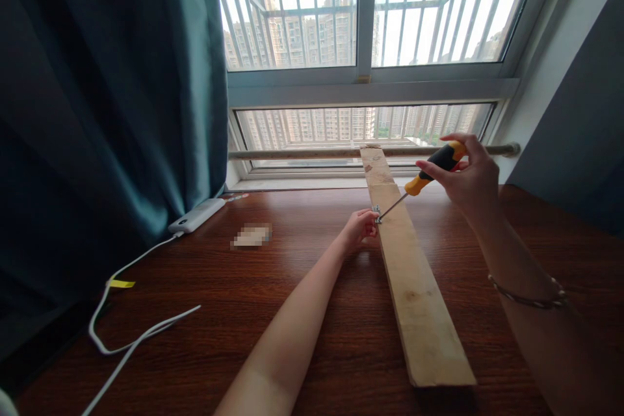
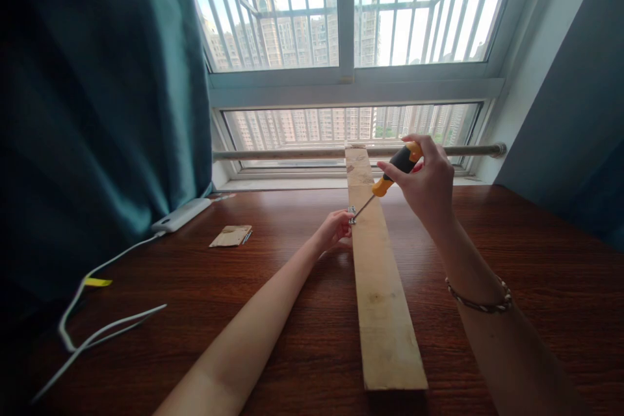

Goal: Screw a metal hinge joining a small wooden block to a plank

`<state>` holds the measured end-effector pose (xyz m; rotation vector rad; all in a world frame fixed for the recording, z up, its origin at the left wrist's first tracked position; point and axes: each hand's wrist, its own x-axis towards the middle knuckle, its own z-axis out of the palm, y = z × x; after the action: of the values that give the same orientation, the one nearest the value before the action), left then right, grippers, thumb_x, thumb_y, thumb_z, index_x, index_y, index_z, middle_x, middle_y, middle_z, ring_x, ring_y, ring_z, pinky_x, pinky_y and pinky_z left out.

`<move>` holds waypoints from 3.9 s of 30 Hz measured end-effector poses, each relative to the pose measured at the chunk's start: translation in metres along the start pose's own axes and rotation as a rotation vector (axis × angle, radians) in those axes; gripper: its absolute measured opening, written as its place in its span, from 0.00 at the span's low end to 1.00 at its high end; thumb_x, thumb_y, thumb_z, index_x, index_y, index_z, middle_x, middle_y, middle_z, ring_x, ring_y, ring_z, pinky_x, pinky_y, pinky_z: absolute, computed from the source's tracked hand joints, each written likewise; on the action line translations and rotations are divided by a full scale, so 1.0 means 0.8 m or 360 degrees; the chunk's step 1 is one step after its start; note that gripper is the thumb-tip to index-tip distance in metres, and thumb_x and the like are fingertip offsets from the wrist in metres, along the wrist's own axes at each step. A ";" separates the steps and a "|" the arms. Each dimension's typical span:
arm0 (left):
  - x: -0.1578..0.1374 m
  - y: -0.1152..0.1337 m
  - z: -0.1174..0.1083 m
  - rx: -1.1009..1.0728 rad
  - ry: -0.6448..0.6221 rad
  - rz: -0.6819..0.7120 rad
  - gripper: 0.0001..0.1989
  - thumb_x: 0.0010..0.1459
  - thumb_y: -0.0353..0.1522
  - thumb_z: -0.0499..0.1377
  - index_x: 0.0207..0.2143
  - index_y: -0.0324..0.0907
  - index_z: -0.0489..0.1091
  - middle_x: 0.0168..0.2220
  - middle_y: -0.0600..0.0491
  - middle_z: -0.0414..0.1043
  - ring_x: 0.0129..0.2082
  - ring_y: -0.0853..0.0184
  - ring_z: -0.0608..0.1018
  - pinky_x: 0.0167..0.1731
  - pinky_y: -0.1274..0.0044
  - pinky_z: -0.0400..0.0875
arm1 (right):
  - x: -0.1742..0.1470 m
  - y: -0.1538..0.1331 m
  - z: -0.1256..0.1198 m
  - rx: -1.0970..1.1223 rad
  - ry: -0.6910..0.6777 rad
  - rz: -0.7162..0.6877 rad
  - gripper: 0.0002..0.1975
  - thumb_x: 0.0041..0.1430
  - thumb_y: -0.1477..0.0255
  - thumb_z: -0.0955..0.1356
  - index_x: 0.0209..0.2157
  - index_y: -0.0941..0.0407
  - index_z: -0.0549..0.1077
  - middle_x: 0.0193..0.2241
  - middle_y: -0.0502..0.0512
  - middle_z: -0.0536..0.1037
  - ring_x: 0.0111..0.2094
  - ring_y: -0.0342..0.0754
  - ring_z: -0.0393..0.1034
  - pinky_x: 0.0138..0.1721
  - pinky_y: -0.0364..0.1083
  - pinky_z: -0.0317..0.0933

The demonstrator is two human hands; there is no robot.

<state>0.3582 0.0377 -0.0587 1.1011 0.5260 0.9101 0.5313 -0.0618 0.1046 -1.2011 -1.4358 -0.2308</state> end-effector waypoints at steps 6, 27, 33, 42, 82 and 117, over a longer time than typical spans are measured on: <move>0.000 0.000 0.000 -0.0003 0.0010 -0.0014 0.11 0.43 0.35 0.61 0.26 0.37 0.65 0.21 0.57 0.64 0.15 0.77 0.66 0.14 0.82 0.57 | 0.004 -0.005 -0.001 0.0318 -0.0127 0.0164 0.28 0.42 0.72 0.69 0.47 0.52 0.60 0.39 0.54 0.71 0.31 0.48 0.71 0.32 0.49 0.68; 0.001 -0.001 0.000 -0.0007 0.0027 -0.0018 0.11 0.43 0.35 0.61 0.26 0.37 0.65 0.21 0.57 0.64 0.15 0.77 0.65 0.15 0.82 0.56 | 0.002 -0.010 0.000 0.0554 -0.0318 0.0057 0.23 0.41 0.72 0.70 0.41 0.50 0.61 0.37 0.50 0.67 0.34 0.47 0.69 0.30 0.45 0.67; -0.001 0.002 0.002 -0.0013 0.0040 -0.0030 0.11 0.42 0.35 0.61 0.27 0.37 0.65 0.21 0.57 0.65 0.15 0.77 0.65 0.15 0.82 0.56 | -0.003 -0.016 0.001 0.0093 -0.0073 -0.0035 0.20 0.43 0.68 0.70 0.39 0.51 0.62 0.34 0.50 0.68 0.31 0.46 0.65 0.28 0.45 0.64; -0.001 0.002 0.003 -0.0017 0.0037 -0.0031 0.11 0.43 0.34 0.61 0.26 0.37 0.65 0.20 0.57 0.64 0.15 0.77 0.65 0.15 0.82 0.56 | -0.002 -0.021 -0.006 0.0432 -0.0276 0.0101 0.27 0.43 0.71 0.70 0.46 0.53 0.58 0.38 0.55 0.71 0.33 0.48 0.71 0.32 0.49 0.69; -0.002 0.003 0.003 -0.0021 0.0027 -0.0029 0.11 0.42 0.35 0.62 0.26 0.37 0.66 0.21 0.57 0.65 0.16 0.77 0.66 0.16 0.82 0.57 | -0.008 -0.023 0.007 0.0083 0.0141 0.0089 0.22 0.46 0.66 0.70 0.42 0.53 0.59 0.29 0.51 0.70 0.32 0.50 0.69 0.38 0.53 0.65; -0.003 0.002 0.002 0.0006 0.0028 0.0002 0.12 0.43 0.35 0.61 0.27 0.36 0.67 0.21 0.56 0.65 0.15 0.78 0.65 0.16 0.82 0.59 | -0.013 -0.037 -0.005 0.0237 -0.0225 -0.0213 0.28 0.45 0.76 0.68 0.50 0.49 0.61 0.42 0.52 0.68 0.29 0.44 0.69 0.27 0.46 0.70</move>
<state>0.3575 0.0354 -0.0569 1.0980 0.5418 0.9211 0.5095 -0.0836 0.1113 -1.0178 -1.6301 -0.1301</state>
